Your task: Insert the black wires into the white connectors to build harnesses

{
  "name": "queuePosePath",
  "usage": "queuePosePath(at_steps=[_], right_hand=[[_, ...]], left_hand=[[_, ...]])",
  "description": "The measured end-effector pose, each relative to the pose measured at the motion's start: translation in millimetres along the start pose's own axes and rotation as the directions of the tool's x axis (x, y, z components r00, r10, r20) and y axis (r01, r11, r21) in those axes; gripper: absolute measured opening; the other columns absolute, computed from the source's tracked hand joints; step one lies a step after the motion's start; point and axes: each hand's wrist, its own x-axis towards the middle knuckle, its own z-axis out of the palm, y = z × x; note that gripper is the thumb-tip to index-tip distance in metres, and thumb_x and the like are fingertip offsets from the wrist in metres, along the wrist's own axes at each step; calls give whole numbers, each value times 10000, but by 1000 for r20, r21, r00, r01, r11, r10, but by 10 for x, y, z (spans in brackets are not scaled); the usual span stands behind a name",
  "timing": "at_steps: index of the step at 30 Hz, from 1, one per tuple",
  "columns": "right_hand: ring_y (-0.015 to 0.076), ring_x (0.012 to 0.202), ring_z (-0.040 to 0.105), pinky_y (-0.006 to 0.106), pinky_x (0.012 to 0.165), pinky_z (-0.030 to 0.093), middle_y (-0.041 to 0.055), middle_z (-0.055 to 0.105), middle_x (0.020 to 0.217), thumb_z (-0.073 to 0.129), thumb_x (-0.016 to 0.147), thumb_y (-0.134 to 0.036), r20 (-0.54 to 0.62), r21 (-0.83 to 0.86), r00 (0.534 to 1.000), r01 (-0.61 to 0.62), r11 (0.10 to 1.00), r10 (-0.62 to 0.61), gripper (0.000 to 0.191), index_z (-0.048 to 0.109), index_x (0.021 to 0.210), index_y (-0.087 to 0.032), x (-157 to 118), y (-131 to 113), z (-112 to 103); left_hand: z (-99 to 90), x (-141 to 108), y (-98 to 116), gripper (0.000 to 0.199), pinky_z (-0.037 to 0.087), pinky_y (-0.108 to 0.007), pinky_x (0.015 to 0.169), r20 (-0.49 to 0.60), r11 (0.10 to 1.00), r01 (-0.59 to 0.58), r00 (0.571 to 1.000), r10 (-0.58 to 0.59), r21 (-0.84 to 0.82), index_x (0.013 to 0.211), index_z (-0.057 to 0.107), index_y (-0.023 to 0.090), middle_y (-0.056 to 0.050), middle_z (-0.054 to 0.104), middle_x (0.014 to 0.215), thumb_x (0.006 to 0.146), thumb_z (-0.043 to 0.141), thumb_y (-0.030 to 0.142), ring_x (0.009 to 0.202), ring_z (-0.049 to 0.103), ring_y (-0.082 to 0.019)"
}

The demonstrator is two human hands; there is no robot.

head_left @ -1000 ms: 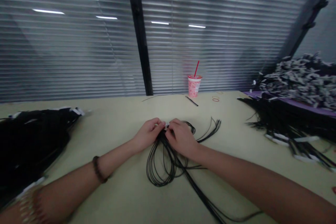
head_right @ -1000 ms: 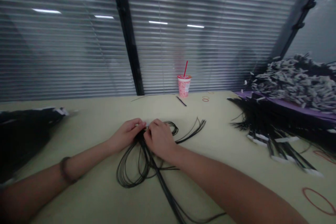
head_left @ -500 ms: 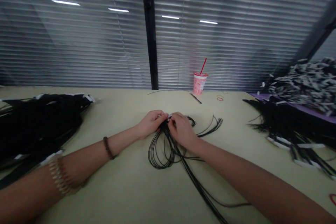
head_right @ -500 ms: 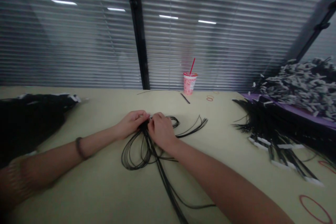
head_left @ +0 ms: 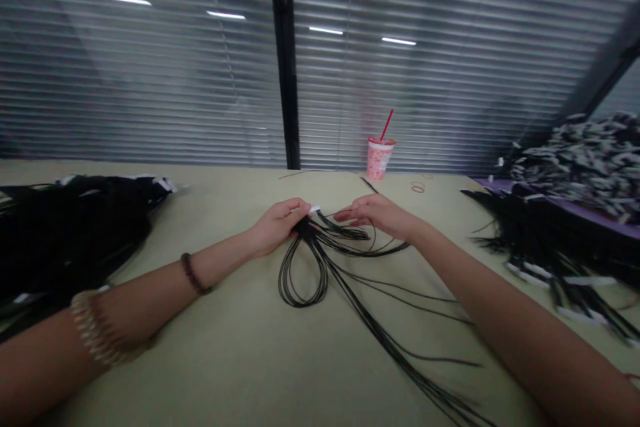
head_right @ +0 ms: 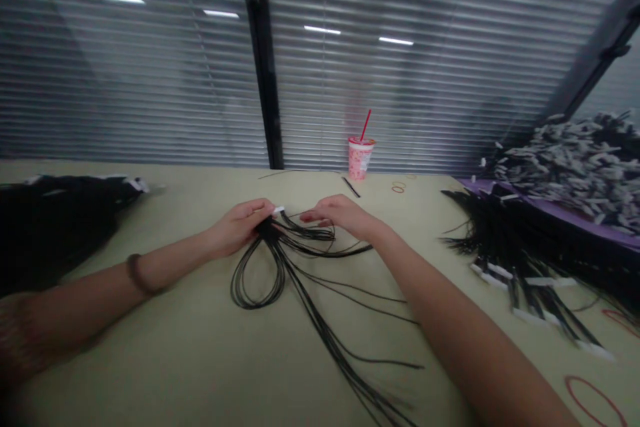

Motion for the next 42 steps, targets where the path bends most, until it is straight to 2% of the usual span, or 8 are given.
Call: queuePosePath(at_steps=[3,9,13,21,30,34,38,42], right_hand=[[145,938,566,304,804,431,123,612,1015,530,733,-280,37,255,999,-36,966,27,164,568,704,-123,-15,-88,-38],[133,977,543,286,820,417,54,616,973,711,531,-156,88,338,994,25,941,-58,333,382,585,-165,26,-44,161],[100,805,581,272,765,428,-7,619,828,693,573,-201,122,246,989,49,968,-81,258,503,743,-165,76,24,209],[98,625,552,241,627,415,23,624,666,519,762,-359,199,-43,978,69,997,-59,255,620,726,-127,59,-50,61],[62,474,492,182,454,353,-7,594,586,736,528,-217,-48,207,998,-24,978,35,238,559,657,-124,53,65,-134],[78,537,536,202,531,389,-26,582,597,742,491,-173,-184,332,982,32,943,31,273,535,667,-141,82,131,-107],[68,532,498,227,577,398,-60,507,566,734,489,-172,-161,244,987,26,970,14,277,487,612,-147,99,166,-18],[60,519,437,218,540,362,-59,469,565,701,538,-213,-128,42,992,-6,999,12,277,435,582,-150,97,299,59]], left_hand=[[-41,-3,163,246,426,-233,589,21,1000,1,1000,-1,-3,782,481,190,-18,637,680,730,512,428,644,603,-140],[-120,-37,415,233,426,-237,580,82,1000,-31,996,30,8,766,450,193,-46,663,669,756,489,422,632,622,-156],[-129,-46,428,246,414,-231,558,98,998,-17,995,11,55,762,461,194,-49,664,658,751,486,438,612,614,-152],[-195,-40,440,255,379,-211,514,111,996,-15,994,4,92,749,441,196,-49,662,657,764,461,450,611,609,-154],[-180,-106,540,268,390,-219,467,260,992,-1,965,-32,123,751,419,190,-44,645,569,770,453,456,525,603,-167],[-117,-81,480,230,439,-237,519,216,993,31,976,-6,-114,762,446,176,-44,643,591,763,504,398,545,601,-150],[-82,-42,435,206,447,-198,538,55,918,104,994,-90,-383,841,501,168,-14,622,617,743,556,341,588,598,-117],[-63,-32,394,257,438,-172,524,176,816,306,952,-250,-491,806,552,145,46,494,498,739,548,392,537,549,-76]])
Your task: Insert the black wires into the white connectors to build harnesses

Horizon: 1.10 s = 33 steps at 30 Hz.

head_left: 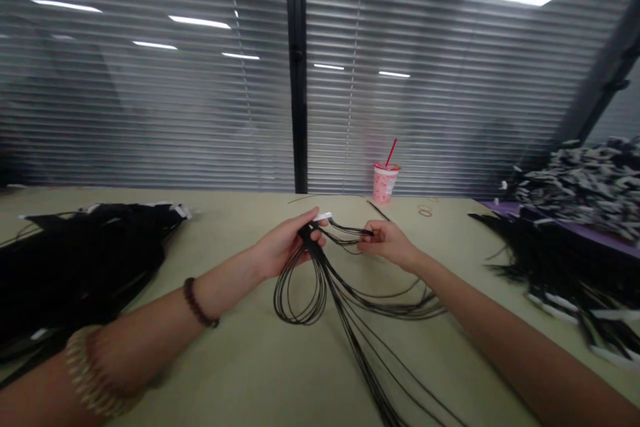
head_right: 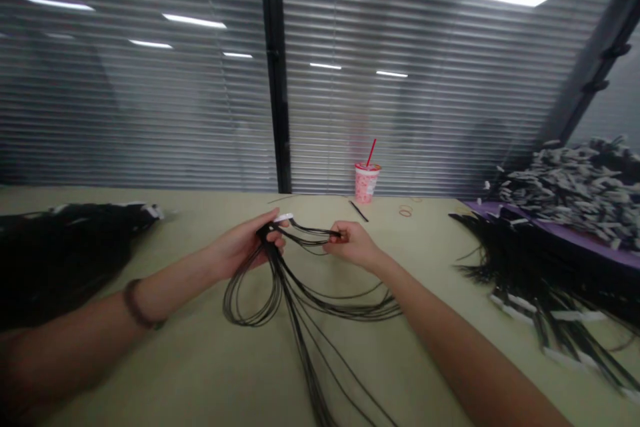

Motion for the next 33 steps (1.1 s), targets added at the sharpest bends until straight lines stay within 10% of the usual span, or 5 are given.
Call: queuePosePath(at_steps=[8,12,15,22,33], right_hand=[[119,696,510,260,643,402,9,543,772,647,625,-345,179,-286,980,136,949,-87,330,534,859,-141,-86,-90,23],[180,962,466,321,820,363,71,511,1050,673,582,-388,-2,-557,907,349,754,-422,537,488,1035,-169,-122,-379,88],[161,817,492,288,720,373,60,552,850,559,699,-384,-143,-728,795,319,607,-589,278,539,847,-149,-177,-572,229],[118,567,458,240,519,284,22,545,618,526,693,-502,106,-835,987,153,528,-119,351,578,693,-155,-314,-642,539],[97,527,486,208,481,316,-9,550,593,507,727,-314,529,-467,802,2,884,277,169,553,716,-152,-217,-557,204]], left_hand=[[-86,50,-233,317,462,-198,569,-43,999,41,998,-40,13,832,583,150,-5,621,702,733,531,447,667,593,-110],[-103,64,-309,306,446,-193,533,-71,1000,4,997,-5,-15,792,577,149,-18,641,725,736,527,445,658,598,-118],[-121,82,-332,301,424,-185,506,-93,1000,-25,995,24,-16,790,580,147,-15,642,712,739,526,439,608,582,-100],[-167,103,-349,319,422,-186,505,-92,999,-49,995,48,-8,791,579,164,1,638,724,715,538,471,586,566,-84],[-168,59,-311,383,507,-315,665,-30,999,53,998,-53,2,790,565,148,-42,656,771,698,522,517,732,630,-190]])
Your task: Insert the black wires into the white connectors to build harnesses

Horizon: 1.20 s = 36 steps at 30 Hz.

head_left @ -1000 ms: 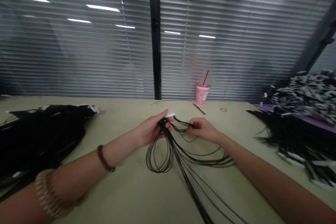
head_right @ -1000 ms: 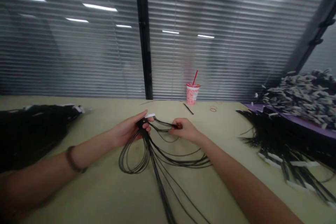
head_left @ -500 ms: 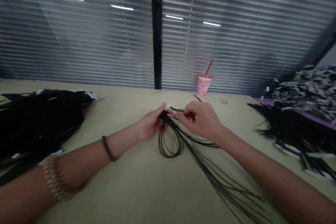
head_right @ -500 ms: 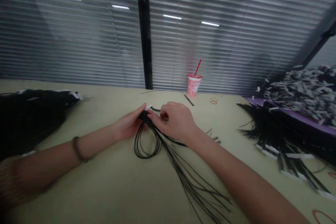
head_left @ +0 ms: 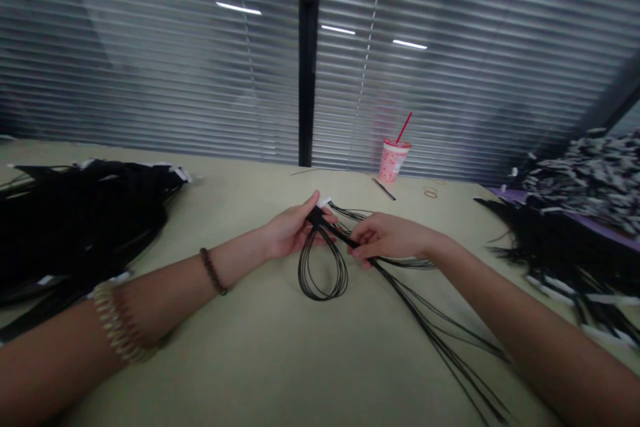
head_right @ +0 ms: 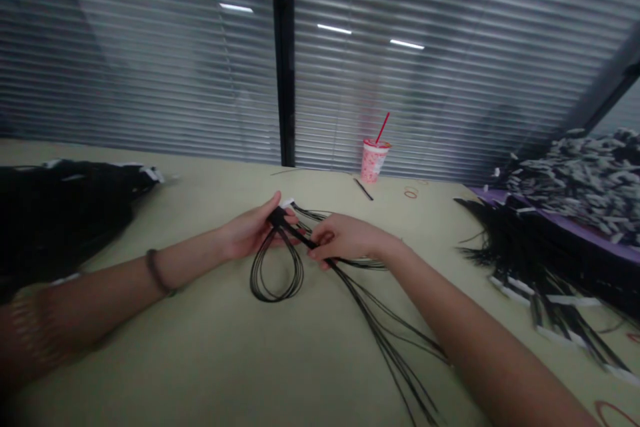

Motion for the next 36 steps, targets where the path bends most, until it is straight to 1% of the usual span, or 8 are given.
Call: queuePosePath(at_steps=[4,7,10,15,22,29,33,36], right_hand=[[83,449,450,206,443,288,-26,514,509,513,688,-230,-195,-55,980,-51,997,40,75,534,678,-159,77,-10,123],[66,423,366,213,421,227,-34,444,470,523,697,-318,-494,-207,868,-67,976,-45,207,503,569,-156,192,1,279],[83,474,411,220,446,262,-11,509,550,556,676,-433,-612,-230,786,-64,971,-93,282,544,633,-155,259,25,397],[193,760,553,285,622,397,79,598,902,654,550,-499,-622,-185,781,-72,980,-60,598,524,1027,-163,253,51,487],[232,893,540,322,719,411,113,562,1014,672,556,-426,-637,-117,771,-85,990,-9,607,495,1067,-149,268,108,519],[110,583,505,222,532,354,-8,584,707,494,751,-297,-466,-120,874,88,989,-134,182,588,869,-194,234,-45,468],[89,512,462,212,498,319,-16,533,554,425,791,-239,-361,-148,925,69,987,-119,250,556,594,-157,138,-187,356],[83,530,461,203,515,331,-29,508,545,442,768,-180,-263,-145,953,114,983,-149,217,546,579,-158,47,-251,263]], left_hand=[[5,-19,-18,381,502,-393,704,45,1000,11,999,-11,-2,834,563,147,-63,656,813,718,504,504,717,628,-192],[2,-26,-23,348,511,-370,678,58,1000,19,998,-18,-11,849,569,155,-56,653,823,733,504,477,706,626,-176],[-3,-30,-25,331,512,-283,588,94,1000,10,996,-11,15,877,581,167,-71,645,903,744,501,459,751,623,-182],[16,-51,-18,405,507,-271,584,191,997,52,980,-62,58,950,581,155,-118,614,992,765,444,489,831,609,-211],[63,-86,-22,312,496,-203,540,163,998,14,986,-25,69,937,569,184,-63,592,1043,771,476,431,578,578,-81],[-20,-21,-25,248,430,-161,445,95,999,11,995,-7,-45,853,549,164,-32,628,873,787,469,389,406,423,-21],[-21,-26,-10,253,417,-186,431,114,997,21,993,-13,-72,836,547,156,-43,635,843,796,436,380,384,410,-36],[-1,-39,-17,278,417,-208,428,171,997,24,985,-11,-72,850,555,139,-73,635,890,807,393,360,379,423,-49]])
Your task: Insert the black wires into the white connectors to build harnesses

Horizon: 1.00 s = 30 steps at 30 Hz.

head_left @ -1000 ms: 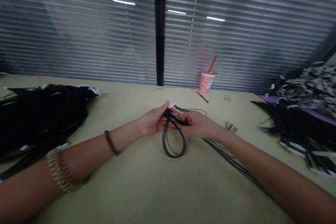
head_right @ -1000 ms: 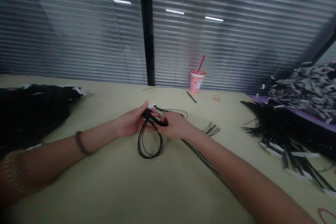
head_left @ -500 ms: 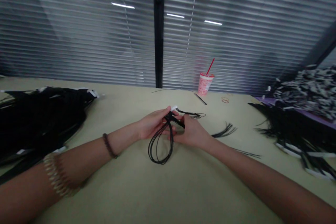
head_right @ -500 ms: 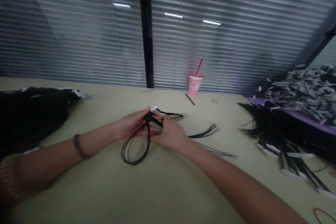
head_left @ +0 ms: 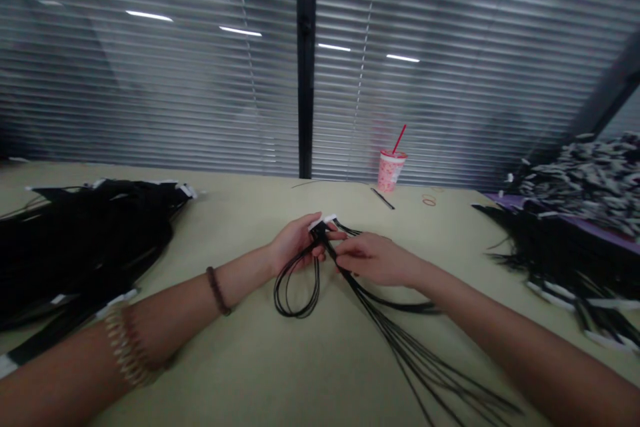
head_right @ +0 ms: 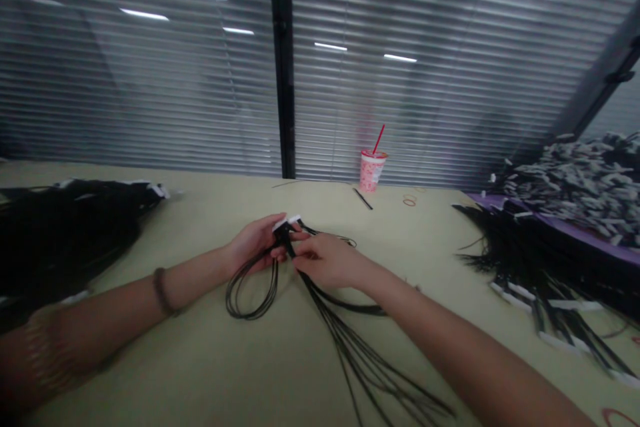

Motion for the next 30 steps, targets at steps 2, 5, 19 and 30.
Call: queuePosePath(at_steps=[2,5,19,30], right_hand=[[86,569,500,196,533,359,-27,524,593,444,763,-176,116,127,993,-8,992,-7,180,559,626,-161,-23,-7,-47],[96,608,551,197,526,386,4,577,709,424,784,-229,144,313,987,-119,942,76,191,589,720,-160,0,49,-24],[87,495,453,209,475,282,16,583,576,444,789,-269,-444,-40,892,-115,993,86,258,640,672,-148,167,271,211],[57,405,385,178,420,249,-58,481,470,509,671,-157,-323,158,937,-87,984,135,149,567,808,-170,82,134,-112]], left_hand=[[12,1,-15,293,412,-215,418,29,1000,-4,1000,4,31,851,559,125,-85,636,867,816,366,342,367,427,-55],[19,16,-46,307,394,-202,397,36,996,-28,999,25,85,857,560,120,-65,626,733,826,354,346,354,421,-59],[8,28,-124,350,413,-214,461,17,964,-124,992,124,236,1015,530,152,-34,575,633,800,420,405,461,531,-115],[-36,64,-98,308,428,-235,475,38,982,-98,995,93,162,944,539,148,-81,632,851,816,383,380,417,486,-84]])
